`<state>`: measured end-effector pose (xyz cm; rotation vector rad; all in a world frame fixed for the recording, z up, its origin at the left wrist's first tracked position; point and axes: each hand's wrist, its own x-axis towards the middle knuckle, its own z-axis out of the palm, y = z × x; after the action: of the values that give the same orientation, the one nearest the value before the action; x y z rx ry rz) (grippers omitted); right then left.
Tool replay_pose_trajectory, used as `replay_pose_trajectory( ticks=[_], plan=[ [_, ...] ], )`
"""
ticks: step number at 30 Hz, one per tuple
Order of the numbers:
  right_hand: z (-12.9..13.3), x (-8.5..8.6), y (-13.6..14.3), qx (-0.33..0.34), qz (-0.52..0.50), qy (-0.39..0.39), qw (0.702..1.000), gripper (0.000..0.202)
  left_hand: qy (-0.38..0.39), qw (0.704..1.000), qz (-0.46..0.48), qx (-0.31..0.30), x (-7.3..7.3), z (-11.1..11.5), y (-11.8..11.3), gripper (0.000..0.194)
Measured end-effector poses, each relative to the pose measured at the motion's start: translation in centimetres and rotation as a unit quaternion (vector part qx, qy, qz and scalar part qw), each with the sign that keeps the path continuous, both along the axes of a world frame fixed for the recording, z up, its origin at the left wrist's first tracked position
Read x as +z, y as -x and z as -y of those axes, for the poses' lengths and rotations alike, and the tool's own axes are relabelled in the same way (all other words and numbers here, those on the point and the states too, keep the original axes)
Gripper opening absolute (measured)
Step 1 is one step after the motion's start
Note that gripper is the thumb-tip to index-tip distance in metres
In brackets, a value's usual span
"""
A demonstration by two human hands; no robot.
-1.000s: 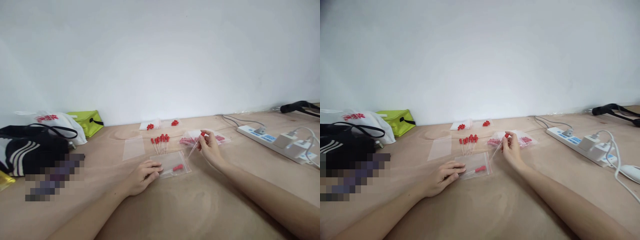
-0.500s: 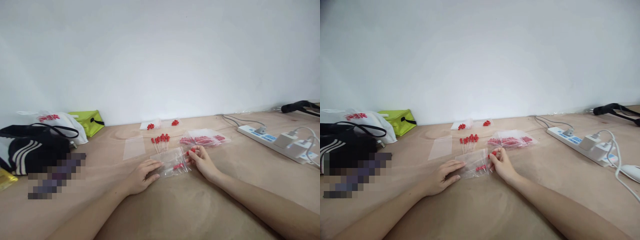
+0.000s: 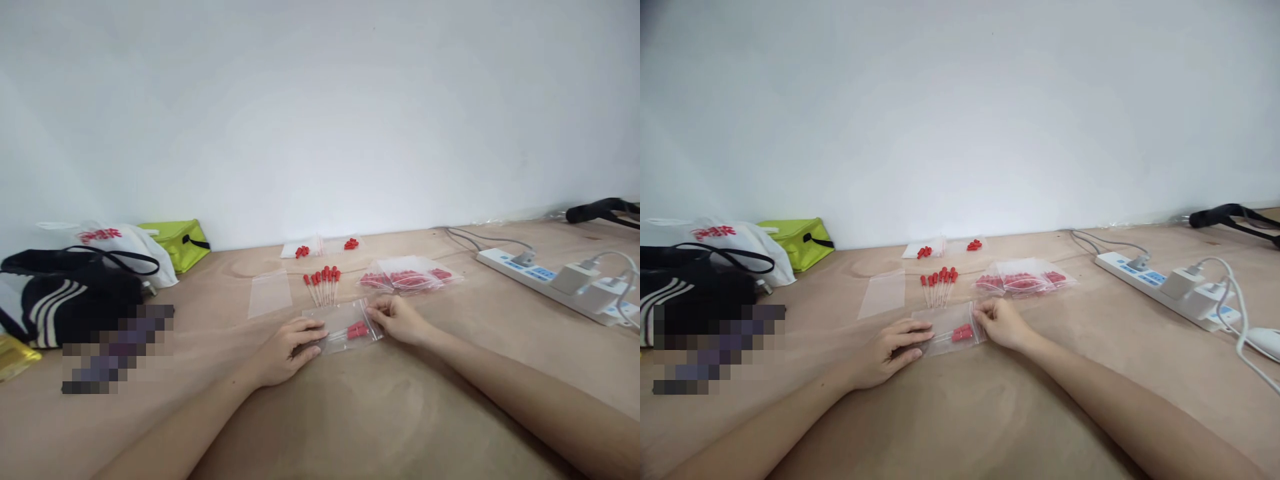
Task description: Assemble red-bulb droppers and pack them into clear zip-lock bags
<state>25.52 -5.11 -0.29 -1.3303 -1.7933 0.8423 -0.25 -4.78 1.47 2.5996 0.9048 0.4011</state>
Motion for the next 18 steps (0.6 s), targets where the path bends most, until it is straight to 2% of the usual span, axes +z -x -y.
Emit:
replay_pose_trajectory(
  ticks=[2, 4, 9, 12, 18],
  plan=[
    [-0.8, 0.9, 0.0, -0.07, 0.038, -0.067, 0.995, 0.017, 0.0, 1.0, 0.001, -0.001, -0.1, 0.0, 0.1, 0.031],
    [-2.2, 1.7, 0.5, -0.109, 0.07, -0.091, 0.987, 0.012, 0.001, 1.0, 0.002, 0.001, -0.2, 0.0, 0.1, 0.031],
    [-7.5, 2.1, 3.1, -0.149, 0.079, -0.005, 0.986, 0.006, -0.003, 1.0, 0.009, -0.001, -0.3, 0.0, 0.2, 0.031],
    [-10.1, 1.3, 4.6, -0.165, 0.064, 0.047, 0.983, 0.017, -0.005, 1.0, 0.015, -0.005, -0.3, 0.1, 0.1, 0.031],
    [-12.1, 0.2, 5.8, -0.182, 0.016, 0.079, 0.98, 0.016, -0.003, 1.0, 0.011, -0.001, 0.0, 0.3, 0.0, 0.03]
  ],
)
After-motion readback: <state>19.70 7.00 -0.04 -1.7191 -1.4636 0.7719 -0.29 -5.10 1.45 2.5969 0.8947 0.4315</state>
